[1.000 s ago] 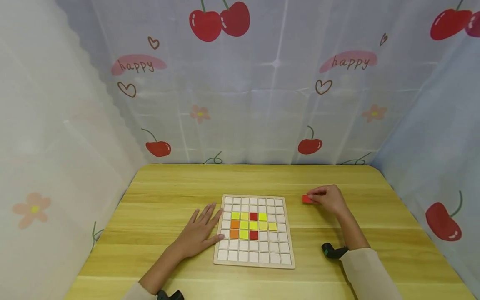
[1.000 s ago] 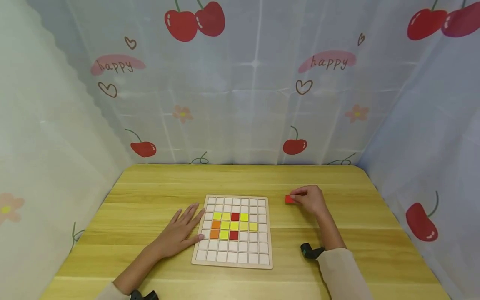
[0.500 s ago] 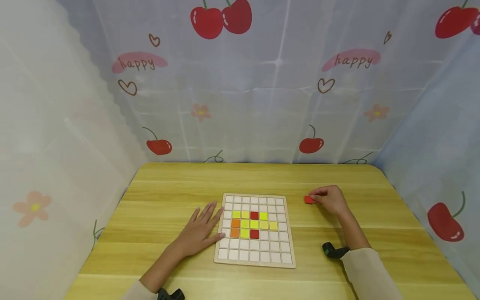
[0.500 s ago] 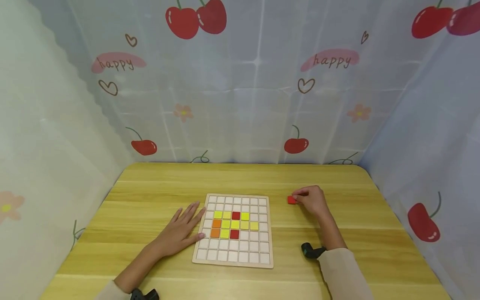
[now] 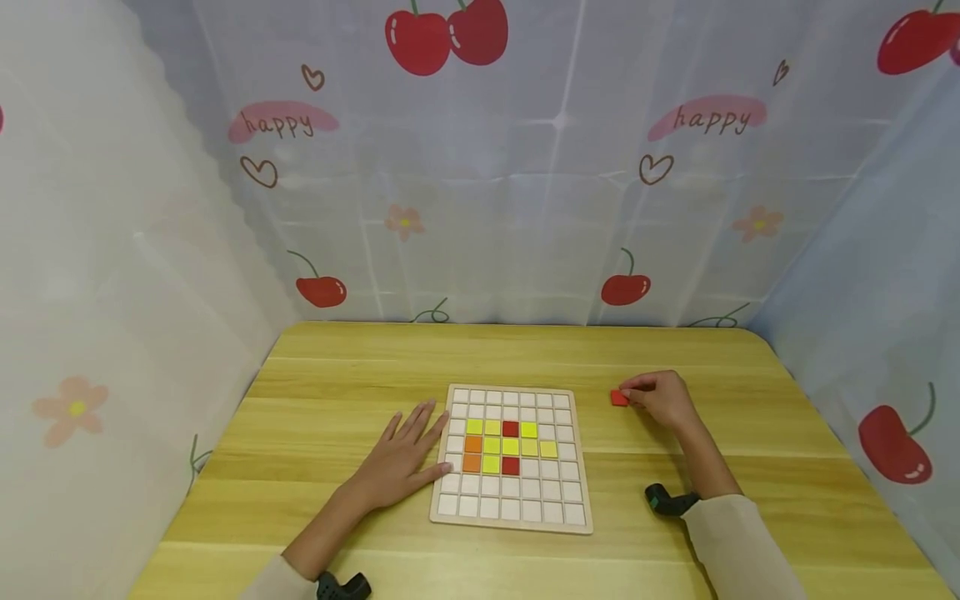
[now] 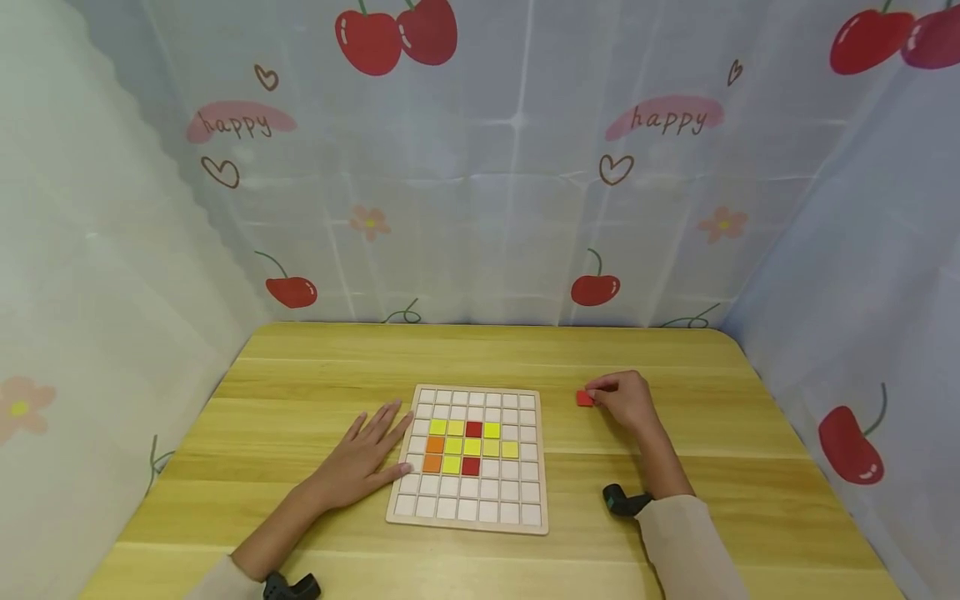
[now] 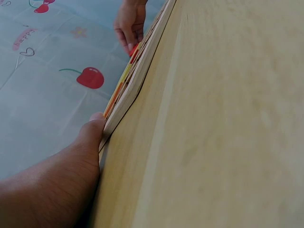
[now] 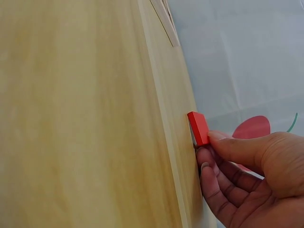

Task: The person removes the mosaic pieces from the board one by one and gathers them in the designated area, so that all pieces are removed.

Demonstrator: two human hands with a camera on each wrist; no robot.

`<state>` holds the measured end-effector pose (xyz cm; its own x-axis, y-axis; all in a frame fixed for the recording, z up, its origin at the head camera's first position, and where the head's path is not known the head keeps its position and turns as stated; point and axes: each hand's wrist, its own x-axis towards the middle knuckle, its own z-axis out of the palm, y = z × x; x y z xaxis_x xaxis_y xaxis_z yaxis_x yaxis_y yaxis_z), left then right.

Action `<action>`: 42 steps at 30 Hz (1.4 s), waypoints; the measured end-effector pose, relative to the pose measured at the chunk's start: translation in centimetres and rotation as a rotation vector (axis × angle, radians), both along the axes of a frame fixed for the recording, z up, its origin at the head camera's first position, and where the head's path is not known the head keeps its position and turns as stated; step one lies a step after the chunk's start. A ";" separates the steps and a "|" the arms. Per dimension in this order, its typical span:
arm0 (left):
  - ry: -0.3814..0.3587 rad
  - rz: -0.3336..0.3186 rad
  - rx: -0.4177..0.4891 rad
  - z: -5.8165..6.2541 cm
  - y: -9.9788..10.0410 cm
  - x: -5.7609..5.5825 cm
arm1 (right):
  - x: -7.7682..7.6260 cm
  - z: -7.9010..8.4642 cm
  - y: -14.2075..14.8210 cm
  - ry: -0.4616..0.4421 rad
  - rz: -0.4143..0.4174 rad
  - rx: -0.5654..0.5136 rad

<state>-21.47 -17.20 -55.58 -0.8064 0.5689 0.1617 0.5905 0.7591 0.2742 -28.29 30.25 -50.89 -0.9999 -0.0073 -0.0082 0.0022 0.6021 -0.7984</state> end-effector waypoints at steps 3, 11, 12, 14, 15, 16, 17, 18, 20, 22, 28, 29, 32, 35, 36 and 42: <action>-0.017 0.005 -0.017 0.3 0.0 0.2 | 0.0 -0.1 -0.1 -0.004 -0.003 -0.005; -0.011 -0.002 -0.028 0.8 0.1 0.2 | 0.0 -0.2 0.0 -0.027 -0.012 0.007; -0.011 -0.005 -0.027 0.9 0.1 0.3 | 0.0 -0.2 -0.1 -0.025 -0.010 0.015; -0.016 -0.004 -0.035 0.9 0.1 0.2 | 0.0 -0.1 -0.1 -0.019 -0.011 0.032; -0.017 -0.004 -0.040 0.9 0.1 0.2 | 0.0 -0.1 -0.1 -0.018 -0.010 0.039; -0.019 -0.003 -0.043 0.9 0.1 0.2 | 0.0 0.0 -0.2 -0.014 -0.008 0.049; -0.019 -0.003 -0.045 1.0 0.1 0.2 | 0.0 0.0 -0.2 -0.011 -0.006 0.058; -0.021 -0.003 -0.047 1.0 0.1 0.2 | 0.0 0.0 -0.3 -0.009 -0.010 0.063; -0.020 -0.001 -0.047 1.0 0.1 0.1 | 0.1 0.1 -0.3 -0.005 -0.014 0.070; -0.018 -0.001 -0.045 1.0 0.1 0.1 | 0.1 0.0 -0.3 0.003 -0.016 0.074; -0.022 0.003 -0.056 0.8 0.1 0.1 | 0.0 -0.2 -0.3 0.034 -0.013 0.091; -0.022 0.004 -0.056 0.8 0.1 0.1 | 0.0 -0.3 -0.3 0.038 -0.013 0.091; -0.024 0.005 -0.051 0.8 0.1 0.2 | -0.1 -0.4 -0.3 0.049 -0.010 0.086; -0.023 0.006 -0.047 0.7 0.1 0.2 | -0.2 -0.3 -0.2 0.049 -0.015 0.083; -0.025 0.006 -0.047 0.7 0.1 0.2 | -0.1 -0.3 -0.2 0.046 -0.013 0.079; -0.034 0.007 -0.058 0.7 0.1 0.1 | 0.1 0.5 -0.2 0.047 0.000 0.065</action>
